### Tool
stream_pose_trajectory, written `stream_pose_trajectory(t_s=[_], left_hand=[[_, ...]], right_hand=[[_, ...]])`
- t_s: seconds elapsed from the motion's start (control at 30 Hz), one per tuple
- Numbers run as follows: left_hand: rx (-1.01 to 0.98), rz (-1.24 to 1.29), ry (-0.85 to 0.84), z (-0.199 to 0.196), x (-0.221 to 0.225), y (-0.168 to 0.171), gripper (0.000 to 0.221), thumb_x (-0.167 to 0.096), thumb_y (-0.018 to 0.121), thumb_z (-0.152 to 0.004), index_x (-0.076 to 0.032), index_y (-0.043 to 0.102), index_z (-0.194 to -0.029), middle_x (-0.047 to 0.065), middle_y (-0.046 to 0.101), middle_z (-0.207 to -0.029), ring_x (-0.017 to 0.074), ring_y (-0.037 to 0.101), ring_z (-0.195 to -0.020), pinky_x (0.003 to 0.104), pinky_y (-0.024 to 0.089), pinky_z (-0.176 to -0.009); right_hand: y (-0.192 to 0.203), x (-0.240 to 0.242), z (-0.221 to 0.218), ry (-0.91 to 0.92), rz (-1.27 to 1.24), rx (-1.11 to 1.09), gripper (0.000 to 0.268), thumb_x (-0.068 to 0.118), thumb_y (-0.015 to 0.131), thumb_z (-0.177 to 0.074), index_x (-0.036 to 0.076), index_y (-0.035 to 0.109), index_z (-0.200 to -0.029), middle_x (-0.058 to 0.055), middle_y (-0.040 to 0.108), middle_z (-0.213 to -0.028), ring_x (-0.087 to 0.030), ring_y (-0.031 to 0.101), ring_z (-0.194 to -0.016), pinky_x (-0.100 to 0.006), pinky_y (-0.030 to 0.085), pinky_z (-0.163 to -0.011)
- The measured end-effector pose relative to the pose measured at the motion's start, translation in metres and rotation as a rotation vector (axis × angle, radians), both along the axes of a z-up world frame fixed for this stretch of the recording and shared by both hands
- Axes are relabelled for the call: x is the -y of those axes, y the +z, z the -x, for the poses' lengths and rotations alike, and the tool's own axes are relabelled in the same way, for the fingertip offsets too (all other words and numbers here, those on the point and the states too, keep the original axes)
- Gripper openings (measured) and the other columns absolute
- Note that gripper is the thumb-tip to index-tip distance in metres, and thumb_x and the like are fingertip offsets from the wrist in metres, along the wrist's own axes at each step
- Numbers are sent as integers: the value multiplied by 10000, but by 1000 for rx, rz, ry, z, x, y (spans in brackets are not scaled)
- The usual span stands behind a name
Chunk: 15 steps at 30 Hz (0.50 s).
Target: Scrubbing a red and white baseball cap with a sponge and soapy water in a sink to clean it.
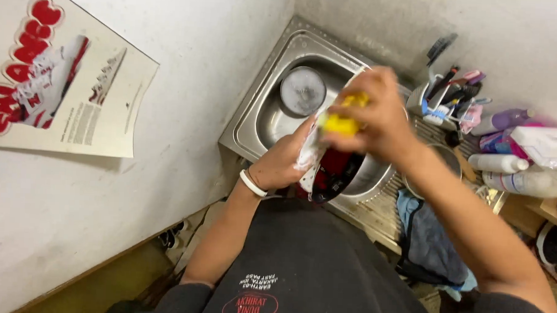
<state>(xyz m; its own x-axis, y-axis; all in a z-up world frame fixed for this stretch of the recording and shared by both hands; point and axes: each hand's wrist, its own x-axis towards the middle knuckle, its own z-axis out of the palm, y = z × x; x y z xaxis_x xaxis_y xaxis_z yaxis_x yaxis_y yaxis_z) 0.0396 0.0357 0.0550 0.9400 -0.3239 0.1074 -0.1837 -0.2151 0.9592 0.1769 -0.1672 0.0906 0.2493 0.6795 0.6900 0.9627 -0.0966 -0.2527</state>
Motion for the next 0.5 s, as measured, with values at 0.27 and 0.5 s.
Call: stream_pose_trajectory(t_s=[0.27, 0.5], left_hand=[[88, -75, -52, 4, -8, 42, 906, -145, 619, -905, 36, 37, -1576, 312, 490, -1422, 447, 543, -1277, 527, 404, -1095], [12, 37, 28, 3, -5, 7, 899, -119, 632, -894, 49, 95, -1596, 345, 580, -1344, 459, 603, -1214, 572, 451, -1026]], right_hand=[[29, -13, 41, -21, 132, 9, 378, 547, 771, -893, 192, 766, -1023, -38, 645, -1036, -355, 547, -1064, -500, 432, -911], [15, -14, 13, 44, 21, 20, 418, 607, 801, -821, 192, 759, -851, -110, 706, -951, -385, 635, -967, -511, 447, -840]])
